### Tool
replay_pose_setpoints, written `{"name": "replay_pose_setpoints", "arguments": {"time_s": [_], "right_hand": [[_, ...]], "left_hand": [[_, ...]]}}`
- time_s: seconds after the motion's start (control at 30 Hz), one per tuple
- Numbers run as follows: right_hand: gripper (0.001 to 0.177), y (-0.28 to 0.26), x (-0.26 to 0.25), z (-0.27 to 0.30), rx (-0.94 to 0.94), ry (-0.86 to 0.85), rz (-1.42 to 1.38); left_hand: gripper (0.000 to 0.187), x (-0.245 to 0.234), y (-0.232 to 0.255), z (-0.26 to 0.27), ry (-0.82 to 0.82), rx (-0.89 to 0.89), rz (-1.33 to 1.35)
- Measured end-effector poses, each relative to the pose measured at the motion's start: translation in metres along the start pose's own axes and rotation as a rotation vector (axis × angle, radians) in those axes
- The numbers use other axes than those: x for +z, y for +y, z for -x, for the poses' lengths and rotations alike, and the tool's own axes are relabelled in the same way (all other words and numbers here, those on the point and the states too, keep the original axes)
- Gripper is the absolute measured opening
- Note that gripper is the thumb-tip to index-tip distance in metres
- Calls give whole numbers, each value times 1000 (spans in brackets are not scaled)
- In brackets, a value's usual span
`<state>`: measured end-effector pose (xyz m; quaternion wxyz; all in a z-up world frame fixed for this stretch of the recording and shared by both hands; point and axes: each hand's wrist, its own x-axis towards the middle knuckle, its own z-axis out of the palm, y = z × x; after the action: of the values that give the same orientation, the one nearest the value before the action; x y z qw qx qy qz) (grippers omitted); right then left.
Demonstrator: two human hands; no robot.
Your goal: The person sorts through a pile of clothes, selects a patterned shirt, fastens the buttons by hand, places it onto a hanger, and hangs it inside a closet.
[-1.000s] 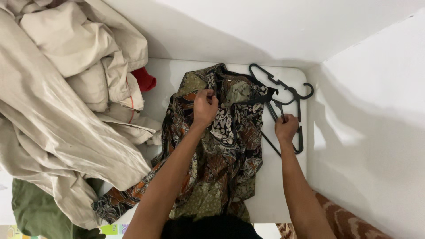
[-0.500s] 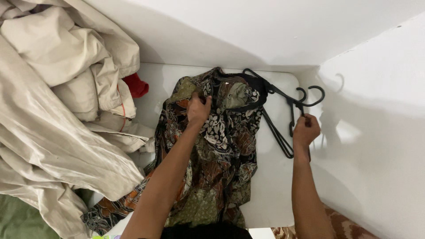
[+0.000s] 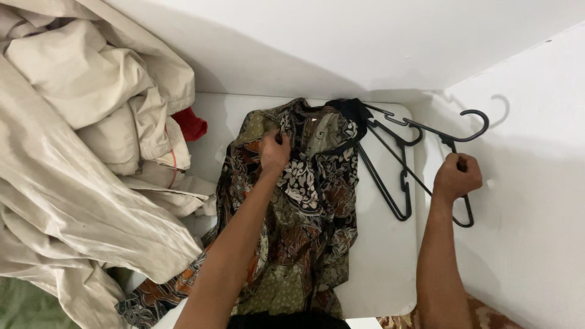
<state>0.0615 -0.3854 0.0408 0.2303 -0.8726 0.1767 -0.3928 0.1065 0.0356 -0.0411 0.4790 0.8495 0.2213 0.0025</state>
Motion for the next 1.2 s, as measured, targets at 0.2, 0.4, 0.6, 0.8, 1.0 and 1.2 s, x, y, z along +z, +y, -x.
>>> {"name": "replay_pose_setpoints", "arguments": {"time_s": [0.2, 0.4, 0.6, 0.8, 1.0, 1.2], "right_hand": [[5, -21, -6, -5, 31, 34, -229], [5, -80, 20, 2, -27, -220, -346], [5, -128, 57, 17, -140, -383, -403], [5, -170, 89, 40, -125, -638, -453], [7, -186, 107, 58, -69, -706, -524], [9, -193, 115, 62, -157, -720, -534]], "left_hand": [[40, -9, -8, 3, -28, 38, 76], [38, -17, -4, 10, 109, 177, 288], [32, -21, 20, 25, 77, 309, 379], [32, -30, 50, 47, -125, 396, 441], [27, -64, 57, 38, 275, 724, 88], [25, -84, 44, 9, -52, 615, -19]]}}
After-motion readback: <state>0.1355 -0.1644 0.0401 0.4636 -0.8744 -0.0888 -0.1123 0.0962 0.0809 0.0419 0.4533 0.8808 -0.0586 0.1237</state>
